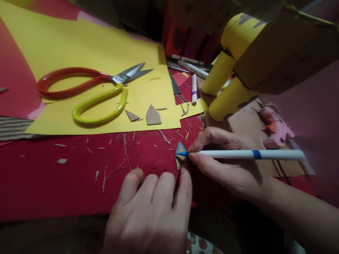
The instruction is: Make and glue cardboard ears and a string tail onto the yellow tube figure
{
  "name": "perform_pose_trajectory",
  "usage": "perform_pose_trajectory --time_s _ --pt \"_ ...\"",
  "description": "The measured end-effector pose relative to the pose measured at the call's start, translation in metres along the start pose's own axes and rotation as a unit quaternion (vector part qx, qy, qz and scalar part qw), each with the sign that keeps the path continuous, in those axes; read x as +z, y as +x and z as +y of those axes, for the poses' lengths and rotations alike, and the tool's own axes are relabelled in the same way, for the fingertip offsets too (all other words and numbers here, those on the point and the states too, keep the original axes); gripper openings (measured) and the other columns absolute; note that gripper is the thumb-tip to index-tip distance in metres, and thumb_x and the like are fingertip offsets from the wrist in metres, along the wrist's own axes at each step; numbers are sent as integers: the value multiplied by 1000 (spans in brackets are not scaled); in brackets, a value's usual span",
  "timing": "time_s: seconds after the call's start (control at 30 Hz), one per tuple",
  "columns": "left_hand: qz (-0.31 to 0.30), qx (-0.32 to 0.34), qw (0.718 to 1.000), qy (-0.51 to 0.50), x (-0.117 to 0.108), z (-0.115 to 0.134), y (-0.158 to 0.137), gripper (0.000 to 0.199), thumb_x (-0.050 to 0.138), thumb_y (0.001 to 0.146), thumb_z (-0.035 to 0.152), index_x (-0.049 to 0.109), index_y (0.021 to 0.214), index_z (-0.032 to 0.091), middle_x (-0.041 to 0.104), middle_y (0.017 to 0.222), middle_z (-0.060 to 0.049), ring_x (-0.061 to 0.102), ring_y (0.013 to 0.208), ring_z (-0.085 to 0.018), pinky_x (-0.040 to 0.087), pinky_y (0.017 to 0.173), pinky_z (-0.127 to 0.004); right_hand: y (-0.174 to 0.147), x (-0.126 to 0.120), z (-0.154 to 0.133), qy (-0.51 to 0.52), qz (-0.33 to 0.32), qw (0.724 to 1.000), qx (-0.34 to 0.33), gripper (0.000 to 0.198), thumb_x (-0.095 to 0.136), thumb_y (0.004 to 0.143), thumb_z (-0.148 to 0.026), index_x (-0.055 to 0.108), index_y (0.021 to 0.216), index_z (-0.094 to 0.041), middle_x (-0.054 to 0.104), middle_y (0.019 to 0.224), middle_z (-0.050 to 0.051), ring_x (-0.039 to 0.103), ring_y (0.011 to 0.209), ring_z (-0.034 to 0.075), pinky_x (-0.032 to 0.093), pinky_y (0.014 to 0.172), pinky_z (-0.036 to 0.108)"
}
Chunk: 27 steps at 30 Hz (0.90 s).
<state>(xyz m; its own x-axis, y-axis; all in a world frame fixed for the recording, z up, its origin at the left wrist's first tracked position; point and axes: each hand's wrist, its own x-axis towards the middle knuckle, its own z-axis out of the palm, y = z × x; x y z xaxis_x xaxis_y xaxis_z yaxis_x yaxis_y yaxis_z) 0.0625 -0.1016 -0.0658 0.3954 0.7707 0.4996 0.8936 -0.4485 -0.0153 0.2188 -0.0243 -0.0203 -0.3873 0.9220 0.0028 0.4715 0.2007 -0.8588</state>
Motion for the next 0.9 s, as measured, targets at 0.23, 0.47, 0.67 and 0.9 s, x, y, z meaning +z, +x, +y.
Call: perform_pose_trajectory --time_s 0.23,0.47,0.67,0.9 --pt "19 -11 1000 9 -2 4 -2 32 58 85 17 62 116 10 49 59 1 47 55 -20 41 73 -44 -1 -1 6 42 3 999 7 7 64 80 -15 60 75 -19 67 69 -2 60 57 9 46 49 16" --pt "19 -7 1000 17 -2 10 1 29 58 86 19 65 109 3 57 62 -3 49 56 -21 39 68 -43 -4 -1 8 57 -3 998 15 7 63 81 -15 60 77 -19 66 69 -2 61 57 10 47 49 17" --pt "31 -15 999 24 -2 12 3 29 61 85 22 68 106 4 61 64 -5 50 57 -21 41 68 -44 -2 -2 9 57 -16 998 -1 8 63 81 -13 60 78 -20 67 72 -3 61 59 8 48 51 15" --pt "24 -12 999 20 -4 14 1 37 62 84 26 66 110 1 59 64 -6 49 57 -23 44 70 -48 -2 -3 5 2 -34 998 -43 10 64 78 -9 58 74 -17 63 64 -5 55 53 5 42 47 11"
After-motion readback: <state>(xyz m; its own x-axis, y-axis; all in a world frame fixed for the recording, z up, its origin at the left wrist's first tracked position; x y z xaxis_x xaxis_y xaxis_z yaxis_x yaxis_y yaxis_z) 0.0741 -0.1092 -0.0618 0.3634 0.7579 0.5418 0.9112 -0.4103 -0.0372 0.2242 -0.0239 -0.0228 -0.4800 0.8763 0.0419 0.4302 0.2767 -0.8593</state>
